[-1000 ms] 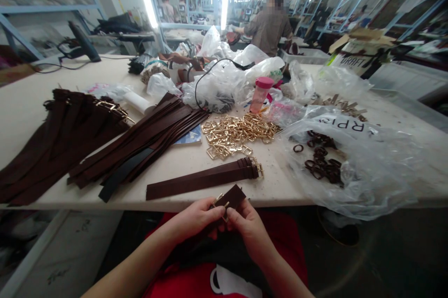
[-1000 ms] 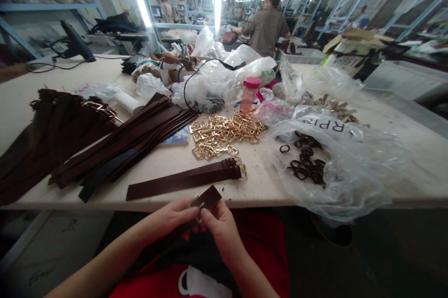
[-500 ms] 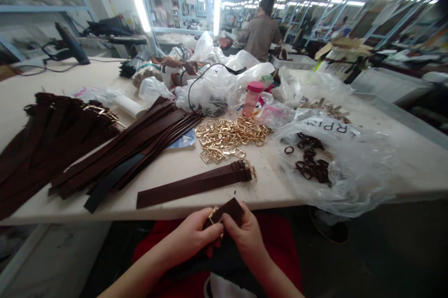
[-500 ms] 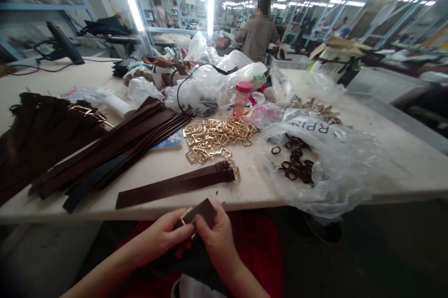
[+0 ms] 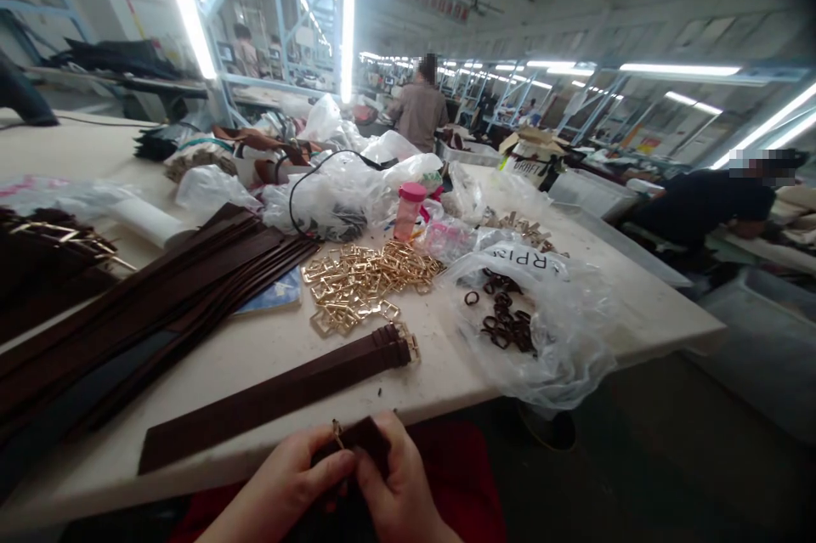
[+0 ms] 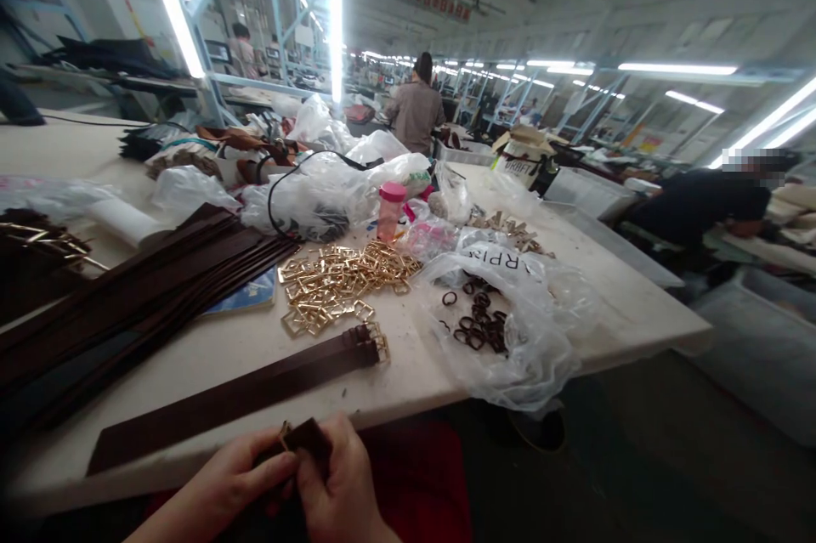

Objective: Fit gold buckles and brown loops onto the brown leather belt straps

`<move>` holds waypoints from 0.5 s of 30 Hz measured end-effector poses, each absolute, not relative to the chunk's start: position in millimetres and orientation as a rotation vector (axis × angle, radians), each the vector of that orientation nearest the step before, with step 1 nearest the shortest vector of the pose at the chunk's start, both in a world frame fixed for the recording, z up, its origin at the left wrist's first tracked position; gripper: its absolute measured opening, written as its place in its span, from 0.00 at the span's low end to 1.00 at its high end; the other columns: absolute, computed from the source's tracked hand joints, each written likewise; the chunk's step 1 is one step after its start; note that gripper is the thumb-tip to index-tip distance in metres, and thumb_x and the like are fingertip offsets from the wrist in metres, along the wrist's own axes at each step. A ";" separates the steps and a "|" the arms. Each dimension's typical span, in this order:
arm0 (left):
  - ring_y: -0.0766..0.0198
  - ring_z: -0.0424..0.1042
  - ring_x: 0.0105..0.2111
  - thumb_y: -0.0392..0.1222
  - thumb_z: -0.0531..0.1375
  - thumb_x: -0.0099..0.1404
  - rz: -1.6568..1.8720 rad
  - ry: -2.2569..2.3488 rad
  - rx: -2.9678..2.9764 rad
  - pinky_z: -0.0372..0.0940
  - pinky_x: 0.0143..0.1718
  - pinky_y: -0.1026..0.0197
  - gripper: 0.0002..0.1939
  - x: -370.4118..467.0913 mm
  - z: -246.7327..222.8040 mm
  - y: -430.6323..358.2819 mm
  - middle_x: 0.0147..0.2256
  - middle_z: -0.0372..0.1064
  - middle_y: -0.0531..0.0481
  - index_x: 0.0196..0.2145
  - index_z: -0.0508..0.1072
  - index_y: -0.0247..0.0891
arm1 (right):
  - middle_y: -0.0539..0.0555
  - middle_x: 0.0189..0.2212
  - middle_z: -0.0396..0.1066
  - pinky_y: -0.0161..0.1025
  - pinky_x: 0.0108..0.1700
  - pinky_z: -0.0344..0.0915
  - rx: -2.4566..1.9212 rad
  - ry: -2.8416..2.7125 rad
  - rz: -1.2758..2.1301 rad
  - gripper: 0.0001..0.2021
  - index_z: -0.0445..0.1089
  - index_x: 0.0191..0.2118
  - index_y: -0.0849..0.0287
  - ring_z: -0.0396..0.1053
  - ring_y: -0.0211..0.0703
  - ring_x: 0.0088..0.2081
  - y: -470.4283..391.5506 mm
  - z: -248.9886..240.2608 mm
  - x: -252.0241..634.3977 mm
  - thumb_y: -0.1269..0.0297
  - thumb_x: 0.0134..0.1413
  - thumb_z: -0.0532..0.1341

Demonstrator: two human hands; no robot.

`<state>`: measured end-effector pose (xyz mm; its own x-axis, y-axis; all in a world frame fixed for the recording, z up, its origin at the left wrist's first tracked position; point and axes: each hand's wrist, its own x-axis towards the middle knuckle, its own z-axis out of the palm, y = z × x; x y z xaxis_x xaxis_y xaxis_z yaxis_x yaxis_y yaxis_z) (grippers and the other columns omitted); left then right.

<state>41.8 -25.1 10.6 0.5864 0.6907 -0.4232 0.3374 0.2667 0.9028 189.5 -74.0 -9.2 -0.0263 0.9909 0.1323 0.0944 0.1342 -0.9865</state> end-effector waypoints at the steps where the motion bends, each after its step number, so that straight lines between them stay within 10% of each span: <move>1: 0.67 0.62 0.21 0.54 0.57 0.53 0.324 1.021 1.359 0.58 0.23 0.66 0.17 41.9 7.7 -23.7 0.21 0.63 0.54 0.26 0.64 0.35 | 0.52 0.29 0.65 0.37 0.33 0.61 -1.175 -1.421 1.052 0.05 0.65 0.36 0.56 0.65 0.41 0.30 -73.5 -8.4 190.8 0.66 0.53 0.54; 7: 0.65 0.65 0.26 0.44 0.59 0.51 0.427 1.050 1.305 0.59 0.28 0.65 0.27 42.9 -2.1 -23.4 0.27 0.69 0.55 0.49 0.59 0.39 | 0.52 0.27 0.68 0.36 0.32 0.61 -1.193 -1.849 0.908 0.08 0.67 0.33 0.58 0.65 0.41 0.29 -56.7 12.6 217.1 0.62 0.50 0.55; 15: 0.69 0.62 0.21 0.57 0.58 0.53 0.355 0.974 1.169 0.56 0.23 0.68 0.20 47.2 -8.5 -9.7 0.23 0.66 0.55 0.34 0.66 0.37 | 0.57 0.35 0.68 0.41 0.43 0.58 -1.918 -1.592 0.243 0.11 0.70 0.35 0.60 0.64 0.46 0.38 60.1 24.5 373.9 0.65 0.53 0.52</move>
<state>47.2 -9.7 -8.5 0.5633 0.6897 -0.4550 0.2360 0.3935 0.8885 373.9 60.1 24.5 0.2545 0.9358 0.2439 0.8203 -0.0754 -0.5669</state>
